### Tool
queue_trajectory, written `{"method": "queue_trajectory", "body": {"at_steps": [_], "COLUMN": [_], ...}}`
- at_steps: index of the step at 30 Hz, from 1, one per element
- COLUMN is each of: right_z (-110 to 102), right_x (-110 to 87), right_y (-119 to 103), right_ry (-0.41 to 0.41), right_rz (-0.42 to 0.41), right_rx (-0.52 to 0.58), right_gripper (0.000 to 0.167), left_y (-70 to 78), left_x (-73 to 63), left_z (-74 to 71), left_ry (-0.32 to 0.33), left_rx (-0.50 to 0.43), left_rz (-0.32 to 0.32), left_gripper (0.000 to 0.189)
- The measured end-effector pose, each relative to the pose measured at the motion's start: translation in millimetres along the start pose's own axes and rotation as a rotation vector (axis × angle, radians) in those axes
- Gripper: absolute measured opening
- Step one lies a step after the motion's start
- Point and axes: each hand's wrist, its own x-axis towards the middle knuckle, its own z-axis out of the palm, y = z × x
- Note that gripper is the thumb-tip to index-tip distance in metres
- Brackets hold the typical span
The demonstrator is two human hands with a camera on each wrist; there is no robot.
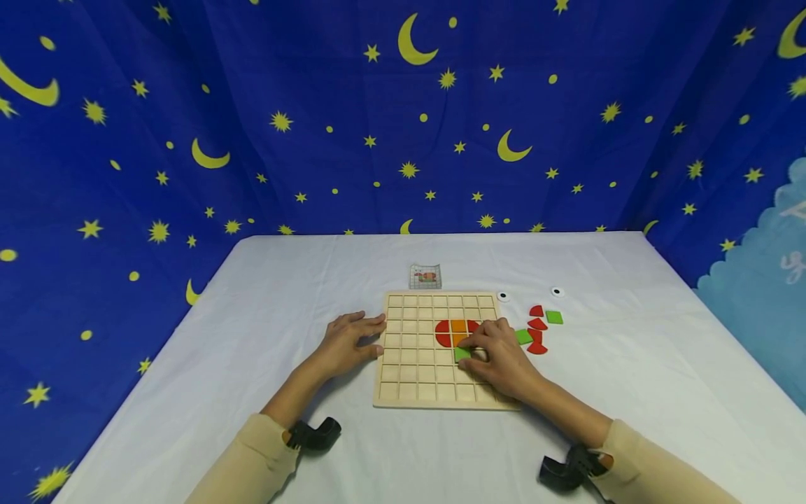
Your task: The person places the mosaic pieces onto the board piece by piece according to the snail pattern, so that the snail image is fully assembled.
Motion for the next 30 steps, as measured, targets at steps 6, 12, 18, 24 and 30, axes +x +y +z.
{"method": "queue_trajectory", "body": {"at_steps": [6,12,18,24,30], "right_z": [1.1,1.1,0.9,0.9,-4.6], "right_x": [0.1,-0.5,-0.8,-0.8,-2.8], "right_y": [-0.7,-1.2,-1.4,-0.5,2.8], "right_ry": [0.013,0.008,0.003,0.005,0.047], "right_rz": [-0.007,-0.006,0.000,-0.002,0.010], "right_rx": [0.003,-0.003,-0.001,0.009,0.038], "right_gripper": [0.025,0.025,0.025,0.025,0.025], "left_y": [0.3,0.7,0.0,0.3,0.9], "left_x": [0.0,-0.8,-1.0,-0.9,-0.9], "left_z": [0.2,0.0,0.1,-0.3,-0.8], "left_ry": [-0.002,-0.005,-0.005,-0.007,-0.005], "left_rx": [-0.005,-0.007,-0.007,-0.004,-0.004], "left_rz": [-0.002,-0.002,-0.002,-0.006,0.000], "left_gripper": [0.052,0.052,0.052,0.052,0.052]}}
